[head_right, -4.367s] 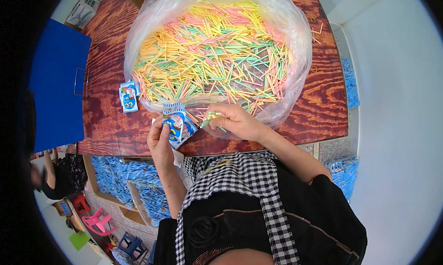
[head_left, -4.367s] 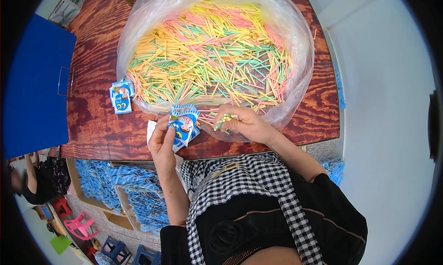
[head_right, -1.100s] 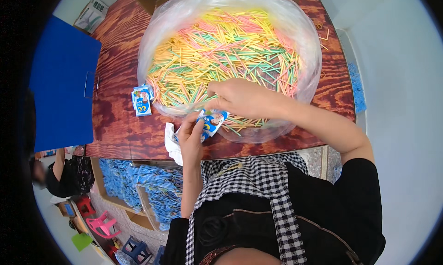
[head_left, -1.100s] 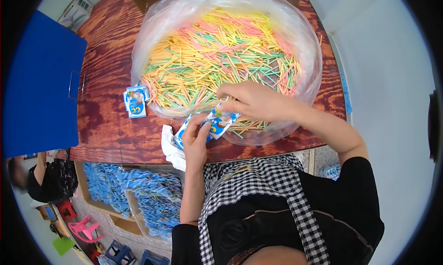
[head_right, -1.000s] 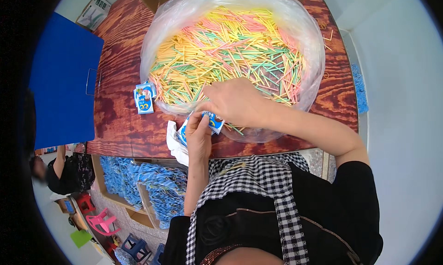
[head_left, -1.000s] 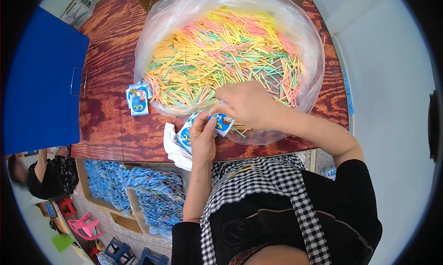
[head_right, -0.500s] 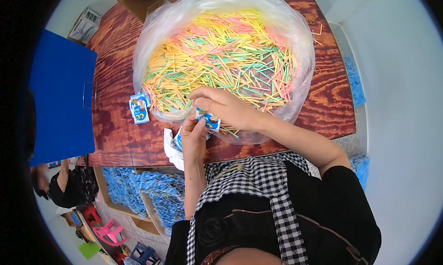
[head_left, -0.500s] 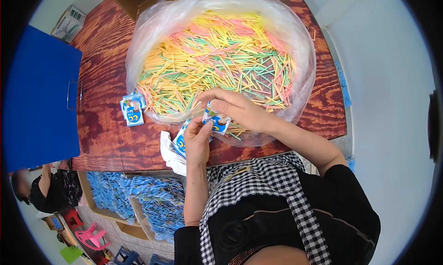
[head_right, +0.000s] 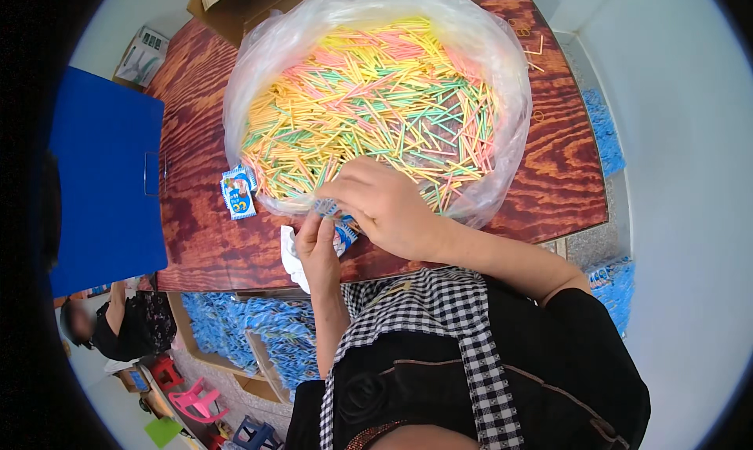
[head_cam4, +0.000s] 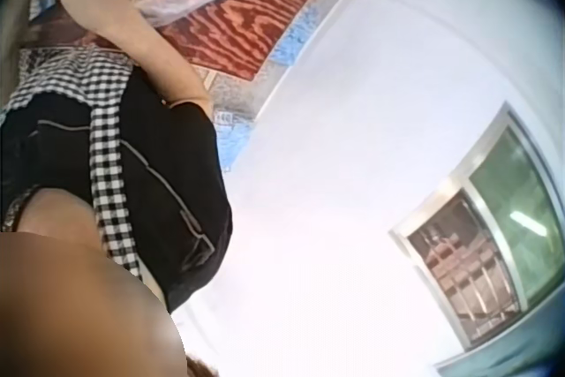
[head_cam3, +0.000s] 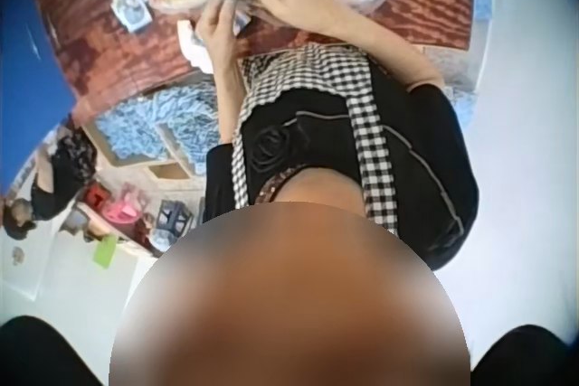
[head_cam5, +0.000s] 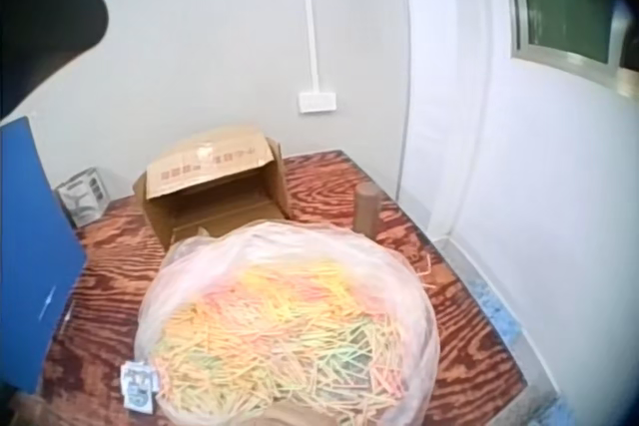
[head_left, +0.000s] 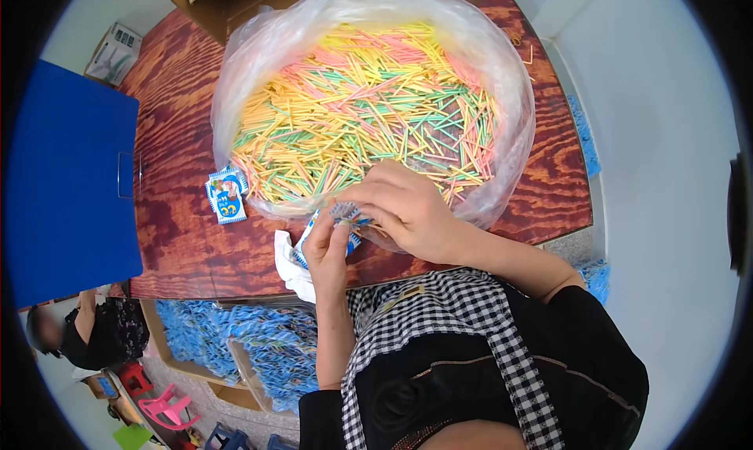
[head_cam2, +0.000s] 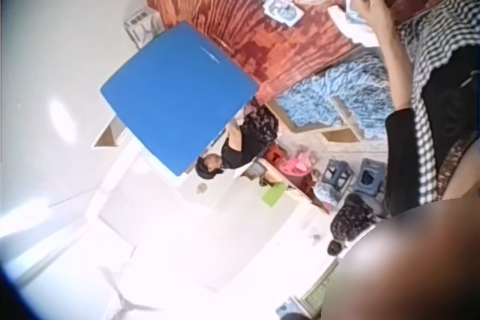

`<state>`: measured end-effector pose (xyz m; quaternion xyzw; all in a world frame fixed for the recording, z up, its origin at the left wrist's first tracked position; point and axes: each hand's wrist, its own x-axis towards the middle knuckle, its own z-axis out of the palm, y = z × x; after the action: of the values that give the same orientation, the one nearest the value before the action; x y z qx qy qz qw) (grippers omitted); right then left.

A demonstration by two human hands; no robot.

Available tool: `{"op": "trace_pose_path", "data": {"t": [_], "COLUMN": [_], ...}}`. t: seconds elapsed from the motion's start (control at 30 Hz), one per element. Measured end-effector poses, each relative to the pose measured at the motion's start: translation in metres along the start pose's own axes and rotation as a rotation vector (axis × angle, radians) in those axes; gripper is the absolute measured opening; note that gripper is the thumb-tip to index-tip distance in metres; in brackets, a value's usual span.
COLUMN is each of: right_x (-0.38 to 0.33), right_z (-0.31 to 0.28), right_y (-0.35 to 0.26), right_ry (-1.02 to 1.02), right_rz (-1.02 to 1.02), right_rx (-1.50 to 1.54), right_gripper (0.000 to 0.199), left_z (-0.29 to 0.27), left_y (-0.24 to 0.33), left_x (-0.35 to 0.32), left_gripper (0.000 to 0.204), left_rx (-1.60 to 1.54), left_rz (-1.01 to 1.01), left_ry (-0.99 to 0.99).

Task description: Packaging small colored plastic sticks into small blue and white plastic bags.

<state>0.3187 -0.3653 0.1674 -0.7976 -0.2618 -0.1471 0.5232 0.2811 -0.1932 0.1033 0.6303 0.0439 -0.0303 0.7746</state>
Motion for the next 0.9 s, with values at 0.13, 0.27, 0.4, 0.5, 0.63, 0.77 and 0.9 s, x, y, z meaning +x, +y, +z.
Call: {"op": "trace_pose_path", "data": {"t": [0.13,0.27,0.4,0.5,0.63,0.77,0.9], "right_x": [-0.001,-0.005,-0.013,-0.016,-0.019,-0.026,-0.033], "right_z": [0.013,0.02,0.033,0.026,0.006,-0.004,-0.02], "right_y": [0.004,0.0,0.009,0.013,0.02,0.03,0.041], "right_ry": [-0.046,-0.028,-0.193,-0.211,-0.26,-0.212,-0.173], "right_rz": [0.003,0.044,-0.077,0.007,0.145,0.181,0.328], "right_rx": [0.113,0.125,0.02,0.025,0.019,-0.02,-0.08], "right_gripper": [0.021,0.023,0.026,0.025,0.02,0.017,0.016], "left_z": [-0.003,-0.003,-0.023,-0.07,-0.151,-0.178,-0.172], "left_y": [0.005,0.003,0.005,0.024,0.022,-0.003,-0.005], "left_x": [-0.001,-0.001,0.006,0.024,0.075,0.133,0.146], "left_gripper": [0.018,0.017,0.008,0.009,0.014,0.019,0.024], "left_rx": [0.044,-0.235,-0.251,0.126,0.323,0.79,1.384], "left_rz": [0.115,0.096,0.107,0.19,0.256,0.415,0.486], "left_ry": [-0.036,0.116,0.131,0.458,0.611,0.736,0.833]}}
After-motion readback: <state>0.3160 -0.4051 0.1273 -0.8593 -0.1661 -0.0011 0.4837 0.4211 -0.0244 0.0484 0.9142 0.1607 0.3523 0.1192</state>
